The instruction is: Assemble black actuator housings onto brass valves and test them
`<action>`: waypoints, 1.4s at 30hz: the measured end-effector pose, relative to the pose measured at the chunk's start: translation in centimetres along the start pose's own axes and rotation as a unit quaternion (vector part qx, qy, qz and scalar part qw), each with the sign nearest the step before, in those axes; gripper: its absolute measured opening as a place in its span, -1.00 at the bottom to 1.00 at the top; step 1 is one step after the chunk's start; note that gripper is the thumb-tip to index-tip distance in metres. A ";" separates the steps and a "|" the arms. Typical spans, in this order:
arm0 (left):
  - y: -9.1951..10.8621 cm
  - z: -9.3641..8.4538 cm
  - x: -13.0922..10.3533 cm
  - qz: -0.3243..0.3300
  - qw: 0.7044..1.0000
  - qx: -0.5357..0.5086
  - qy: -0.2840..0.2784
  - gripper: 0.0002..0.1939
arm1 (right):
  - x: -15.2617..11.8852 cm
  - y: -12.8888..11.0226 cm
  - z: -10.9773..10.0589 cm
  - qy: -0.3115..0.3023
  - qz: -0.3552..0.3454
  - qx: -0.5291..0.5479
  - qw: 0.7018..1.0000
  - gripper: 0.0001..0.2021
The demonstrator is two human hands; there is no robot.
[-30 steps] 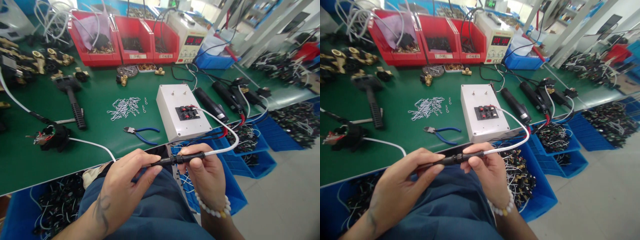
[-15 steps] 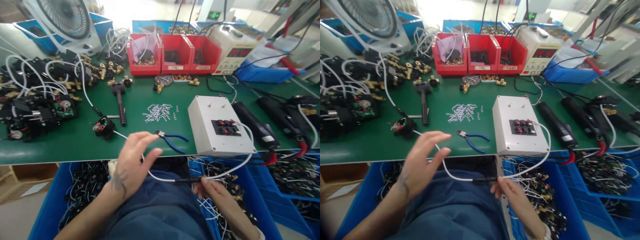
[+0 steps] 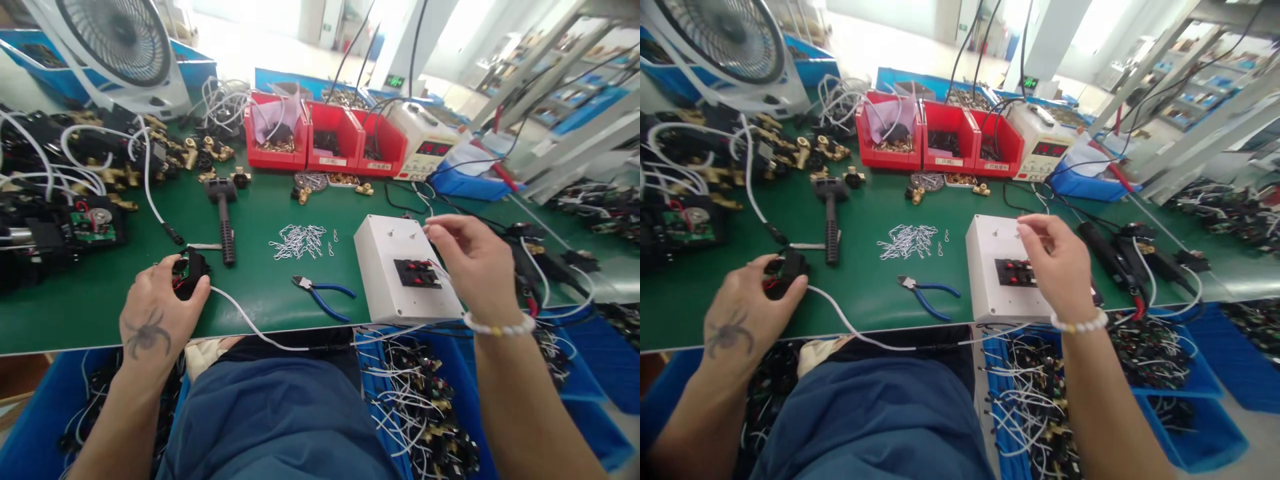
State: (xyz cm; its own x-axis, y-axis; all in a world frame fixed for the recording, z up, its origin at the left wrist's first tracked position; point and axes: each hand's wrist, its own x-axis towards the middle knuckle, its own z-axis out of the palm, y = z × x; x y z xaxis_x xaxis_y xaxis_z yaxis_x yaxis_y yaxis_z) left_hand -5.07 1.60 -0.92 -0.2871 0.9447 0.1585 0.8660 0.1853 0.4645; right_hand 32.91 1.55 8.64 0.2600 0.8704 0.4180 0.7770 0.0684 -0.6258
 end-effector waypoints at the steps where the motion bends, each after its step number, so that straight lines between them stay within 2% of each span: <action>1: -0.3 0.0 -0.1 0.003 1.000 -0.028 0.008 -0.45 | 1.3 0.7 0.8 0.007 0.013 -0.008 1.000 -0.81; 3: -0.6 0.1 -0.6 0.020 0.994 -0.101 0.019 -0.48 | 3.2 1.9 2.3 -0.028 0.043 -0.015 0.999 -0.83; 5: -0.6 0.3 -1.4 0.061 0.980 -0.190 0.015 -0.48 | 4.0 2.6 3.4 -0.070 0.059 -0.034 0.995 -0.88; 9: 1.4 0.2 -3.3 0.165 0.925 -0.336 -0.058 -0.38 | 3.8 2.6 3.9 -0.096 0.060 -0.064 0.991 -0.87; 11: 2.9 -0.1 -4.2 0.207 0.904 -0.359 -0.101 -0.29 | 3.6 2.3 3.7 -0.102 0.057 -0.059 0.991 -0.86; 15: 5.3 -1.1 -5.6 0.273 0.872 -0.384 -0.136 -0.28 | 3.8 2.0 3.6 -0.117 0.053 -0.071 0.989 -0.78; 17: 6.0 -1.5 -6.1 0.274 0.856 -0.411 -0.154 -0.29 | 3.9 2.1 3.7 -0.118 0.055 -0.077 0.988 -0.75; 21: 6.5 -1.8 -6.6 0.260 0.837 -0.448 -0.179 -0.31 | 3.9 2.1 3.7 -0.123 0.065 -0.080 0.987 -0.81; 27: 6.1 -1.9 -6.2 0.275 0.824 -0.459 -0.187 -0.33 | 4.1 2.1 3.6 -0.140 0.085 -0.089 0.982 -0.86; 33: 5.6 -1.8 -5.9 0.295 0.801 -0.485 -0.191 -0.33 | 4.1 3.4 3.3 -0.138 0.085 -0.091 0.983 -0.94; 35: 5.5 -1.8 -5.9 0.291 0.799 -0.490 -0.191 -0.34 | 3.9 3.6 2.9 -0.125 0.073 -0.105 0.984 -0.95; 37: 5.6 -1.8 -5.9 0.294 0.796 -0.491 -0.197 -0.33 | 3.2 3.2 2.2 -0.070 0.019 -0.119 0.990 -0.90; 39: 5.7 -1.7 -5.9 0.306 0.790 -0.491 -0.204 -0.30 | 1.8 2.0 1.6 -0.004 -0.063 -0.085 0.994 -0.82; 40: 5.9 -1.7 -5.8 0.316 0.786 -0.491 -0.205 -0.28 | 0.7 1.2 1.5 0.003 -0.099 -0.033 0.995 -0.76; 41: 6.1 -1.6 -5.7 0.327 0.781 -0.493 -0.200 -0.28 | -0.5 0.4 1.6 -0.030 -0.110 0.056 0.992 -0.65; 42: 6.3 -1.4 -5.6 0.336 0.778 -0.494 -0.193 -0.28 | -2.0 -0.5 1.9 -0.114 -0.106 0.167 0.974 -0.45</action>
State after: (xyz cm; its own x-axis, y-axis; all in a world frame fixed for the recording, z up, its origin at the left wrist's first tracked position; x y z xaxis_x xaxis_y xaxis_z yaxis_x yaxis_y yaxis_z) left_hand 1.37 -2.93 2.36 0.4041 0.7844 0.4707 -0.0247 -0.5050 0.8628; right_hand 30.96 0.72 6.87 -0.0495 0.9030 0.4268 0.5598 0.3790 -0.7369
